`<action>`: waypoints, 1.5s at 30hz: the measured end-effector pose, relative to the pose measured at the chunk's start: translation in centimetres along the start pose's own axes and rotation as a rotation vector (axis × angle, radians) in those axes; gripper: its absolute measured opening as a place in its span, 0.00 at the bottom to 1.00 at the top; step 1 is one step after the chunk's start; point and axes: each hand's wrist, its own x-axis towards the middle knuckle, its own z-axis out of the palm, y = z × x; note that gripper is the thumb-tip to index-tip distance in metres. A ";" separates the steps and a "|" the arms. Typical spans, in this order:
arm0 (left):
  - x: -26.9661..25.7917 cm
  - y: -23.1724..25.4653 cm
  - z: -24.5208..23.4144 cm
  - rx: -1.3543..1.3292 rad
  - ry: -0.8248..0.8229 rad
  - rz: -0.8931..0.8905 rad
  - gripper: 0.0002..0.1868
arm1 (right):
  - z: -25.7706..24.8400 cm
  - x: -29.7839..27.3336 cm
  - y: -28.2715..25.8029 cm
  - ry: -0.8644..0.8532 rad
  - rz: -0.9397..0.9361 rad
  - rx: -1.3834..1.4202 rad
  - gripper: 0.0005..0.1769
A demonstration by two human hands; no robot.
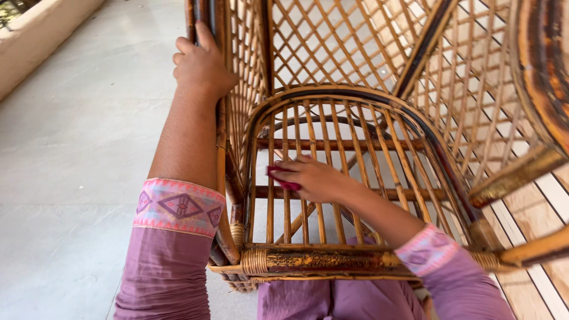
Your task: The person wipes the seat and backrest of a rattan chair using a pink cloth. They systematically clean the woven slats and frame, moving from the seat to the backrest and armrests.
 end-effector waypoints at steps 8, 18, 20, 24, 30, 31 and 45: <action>0.2 0.3 -0.4 -0.023 -0.053 -0.008 0.66 | -0.9 -18.0 -0.3 0.200 0.570 0.022 0.36; 1.3 -0.2 0.8 0.055 -0.073 0.025 0.64 | 5.0 -23.1 -2.4 0.524 0.685 0.046 0.28; 1.5 0.0 0.8 0.037 -0.075 0.022 0.66 | 4.8 -23.3 -2.1 0.538 0.678 0.067 0.28; 1.5 -0.4 1.5 0.028 -0.031 0.041 0.67 | 4.5 -23.5 -2.1 0.527 0.710 0.100 0.30; 1.9 -0.6 1.3 -0.002 -0.002 0.020 0.69 | 4.2 -23.3 -2.8 0.557 0.763 0.135 0.29; 1.8 -0.5 1.3 0.001 -0.010 0.017 0.69 | 4.2 -23.4 -3.0 0.557 0.790 0.146 0.29; 4.2 -3.5 3.2 0.047 0.028 0.088 0.67 | 4.2 -23.5 -3.3 0.454 0.680 0.012 0.29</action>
